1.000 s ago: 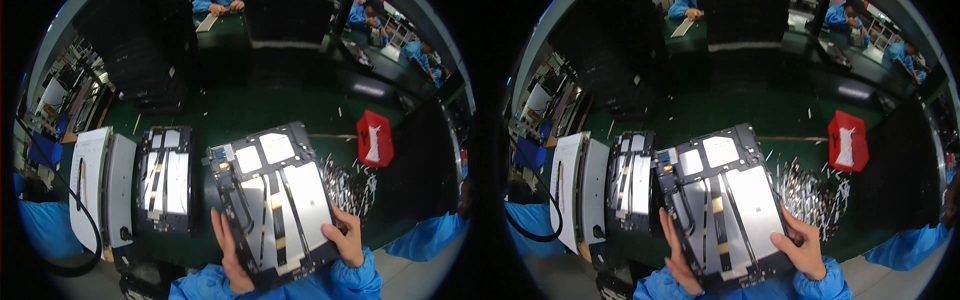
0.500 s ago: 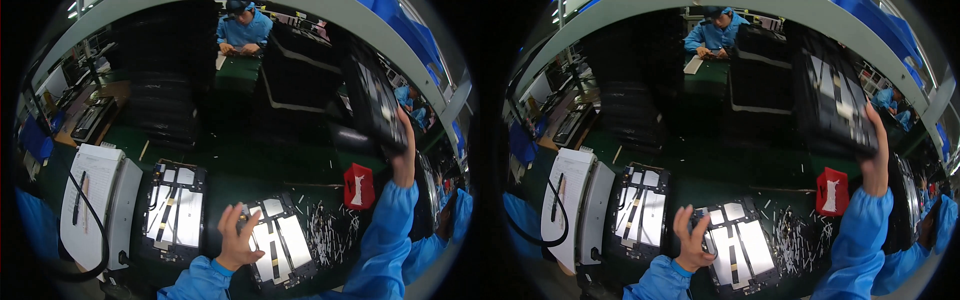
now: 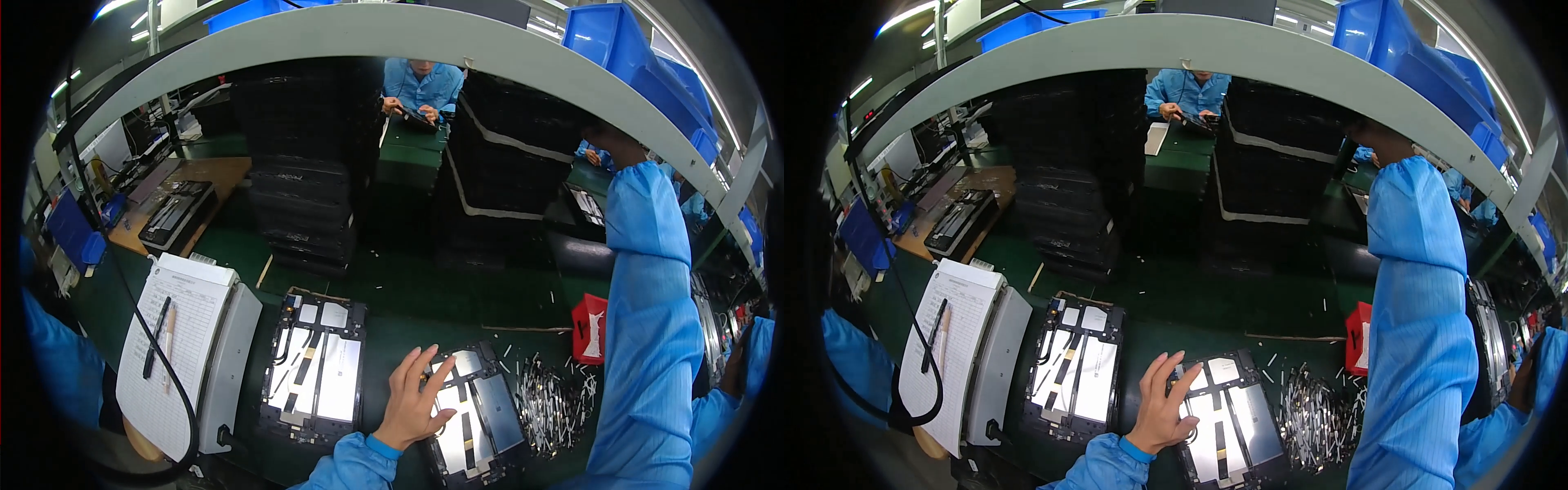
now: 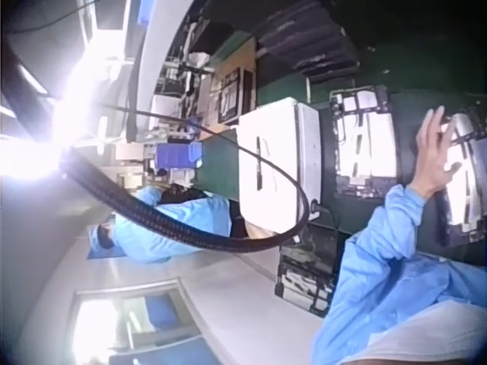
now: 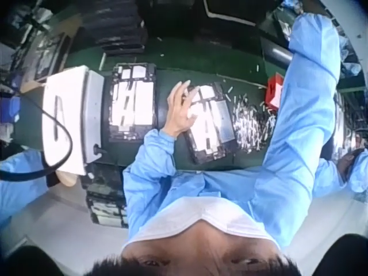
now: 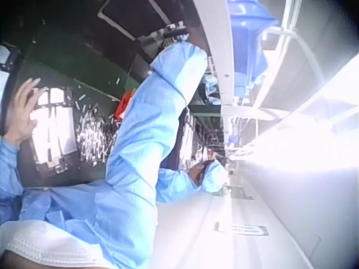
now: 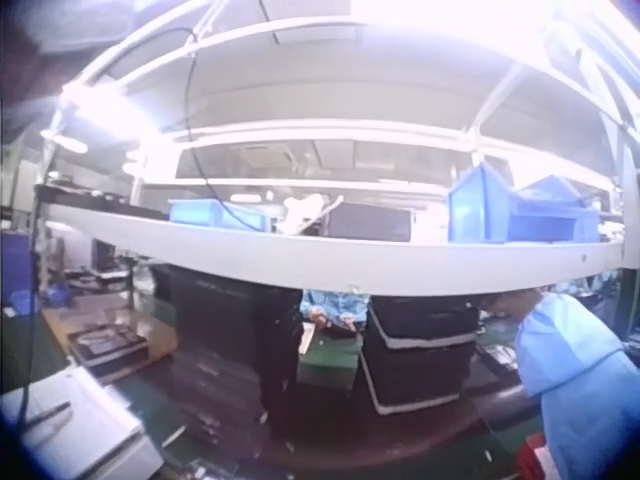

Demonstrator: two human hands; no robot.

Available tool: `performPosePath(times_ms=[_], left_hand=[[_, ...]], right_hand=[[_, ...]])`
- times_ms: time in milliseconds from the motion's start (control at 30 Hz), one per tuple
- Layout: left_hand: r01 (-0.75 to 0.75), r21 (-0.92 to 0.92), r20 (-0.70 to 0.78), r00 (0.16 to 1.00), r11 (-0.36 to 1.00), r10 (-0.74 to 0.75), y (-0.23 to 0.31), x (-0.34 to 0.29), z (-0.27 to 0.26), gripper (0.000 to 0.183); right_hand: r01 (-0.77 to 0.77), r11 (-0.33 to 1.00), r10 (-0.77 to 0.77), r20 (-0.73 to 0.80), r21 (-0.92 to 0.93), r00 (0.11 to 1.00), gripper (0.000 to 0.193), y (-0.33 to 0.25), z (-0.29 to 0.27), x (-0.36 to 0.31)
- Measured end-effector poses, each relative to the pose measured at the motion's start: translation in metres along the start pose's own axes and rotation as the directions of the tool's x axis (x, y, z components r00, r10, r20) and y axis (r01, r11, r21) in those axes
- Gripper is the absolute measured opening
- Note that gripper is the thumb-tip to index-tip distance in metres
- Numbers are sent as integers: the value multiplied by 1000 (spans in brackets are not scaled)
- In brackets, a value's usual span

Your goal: The person assembles internal components into a tablet chassis by routing and seating ribbon cables and securing battery packs with adhesive strips. This is done using tweezers and a manual probe to precisely position the components.

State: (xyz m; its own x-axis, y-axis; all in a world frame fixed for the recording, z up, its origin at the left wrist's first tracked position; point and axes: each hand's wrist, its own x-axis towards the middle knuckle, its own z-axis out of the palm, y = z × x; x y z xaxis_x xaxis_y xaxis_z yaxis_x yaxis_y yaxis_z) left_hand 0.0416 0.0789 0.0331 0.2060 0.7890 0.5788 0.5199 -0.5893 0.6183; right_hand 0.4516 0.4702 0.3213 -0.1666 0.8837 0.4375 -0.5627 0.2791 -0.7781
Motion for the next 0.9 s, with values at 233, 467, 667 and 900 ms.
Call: performPosePath(times_ms=[233, 467, 667, 900], left_hand=[[-11, 59, 58, 998, 998, 8, 1, -2, -6, 48], [31, 66, 33, 999, 997, -33, -4, -7, -10, 41], [-54, 57, 32, 998, 997, 53, 0, 3, -3, 38], [-52, -1, -38, 998, 999, 52, 2, -3, -4, 35]], right_hand=[[-227, 913, 141, -262, -337, 955, 14, 45, 40, -14], [-379, 893, 402, 49, -244, 914, 12, 63, 31, -10], [-144, 97, 41, -141, -985, 989, 34, 35, -26, 5], [38, -136, -401, 91, -990, 912, 19, 37, 72, -115]])
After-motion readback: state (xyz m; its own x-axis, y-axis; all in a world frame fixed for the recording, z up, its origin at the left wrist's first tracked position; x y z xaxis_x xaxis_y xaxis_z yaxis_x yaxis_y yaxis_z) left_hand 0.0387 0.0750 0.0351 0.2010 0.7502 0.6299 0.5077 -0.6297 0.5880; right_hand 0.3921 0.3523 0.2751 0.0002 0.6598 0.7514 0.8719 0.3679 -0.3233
